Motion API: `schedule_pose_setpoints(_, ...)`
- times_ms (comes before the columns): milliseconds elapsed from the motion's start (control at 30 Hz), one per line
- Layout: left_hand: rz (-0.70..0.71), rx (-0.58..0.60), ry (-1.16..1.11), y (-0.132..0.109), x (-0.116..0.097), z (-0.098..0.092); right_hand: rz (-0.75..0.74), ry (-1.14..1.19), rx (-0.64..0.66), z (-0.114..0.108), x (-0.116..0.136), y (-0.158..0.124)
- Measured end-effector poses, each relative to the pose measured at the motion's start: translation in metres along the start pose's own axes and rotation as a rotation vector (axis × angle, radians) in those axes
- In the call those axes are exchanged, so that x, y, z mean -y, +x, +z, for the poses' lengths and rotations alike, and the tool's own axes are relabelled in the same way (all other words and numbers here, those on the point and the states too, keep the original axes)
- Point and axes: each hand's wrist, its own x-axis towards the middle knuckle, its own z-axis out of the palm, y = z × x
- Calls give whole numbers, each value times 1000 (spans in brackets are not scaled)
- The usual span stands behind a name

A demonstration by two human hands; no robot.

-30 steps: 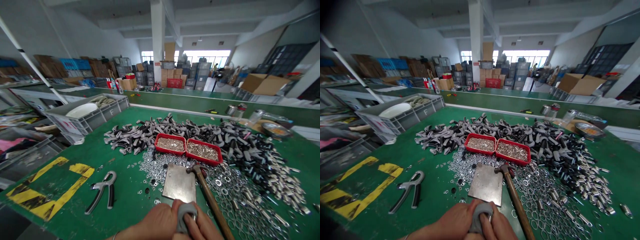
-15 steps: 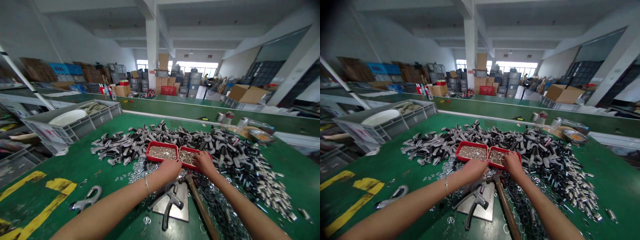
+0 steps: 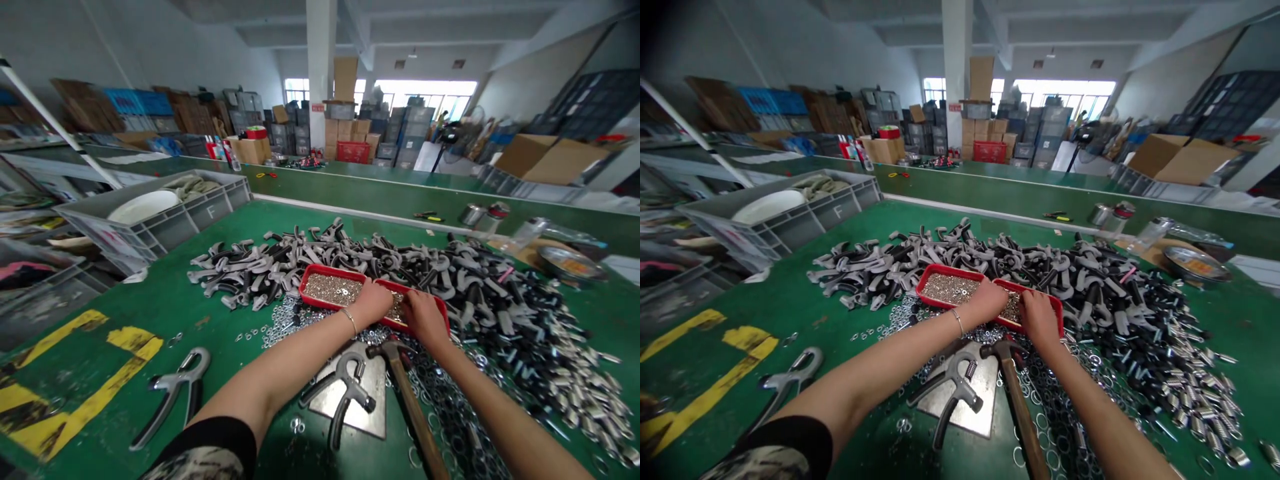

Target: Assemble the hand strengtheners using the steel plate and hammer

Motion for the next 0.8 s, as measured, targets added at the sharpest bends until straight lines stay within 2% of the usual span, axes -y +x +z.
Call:
schedule_pose_setpoints(100,-51,-65,-83,-8,2,0,22,92,-43,-7,3,-3)
schedule_pose_setpoints(167,-80,-110,-157,-13,3,-2,24,165,-49,-14,12,-15)
schedule_pose_setpoints(300,-123,-200,-356,-27,1,-9,-84,288,78,-20,48,-63)
schedule_pose_setpoints(400,-89,-266,-503,-52,-2,-14,-169,296,152,-12,74,-90)
schedule_pose_setpoints(467,-78,-313,-619,-79,-4,-15,-197,267,159,-5,82,-95)
schedule_pose_setpoints(533,-143,-355,-836,-114,-1,-14,-217,230,165,-2,86,-93)
schedule_pose_setpoints(633,-357,-380,-1125,-171,12,-10,-240,171,183,-2,89,-87)
schedule_pose_setpoints(733,-538,-378,-1206,-224,28,-7,-253,94,193,-5,92,-85)
schedule_pose_setpoints(800,-617,-370,-1279,-251,35,-7,-268,32,199,-6,96,-84)
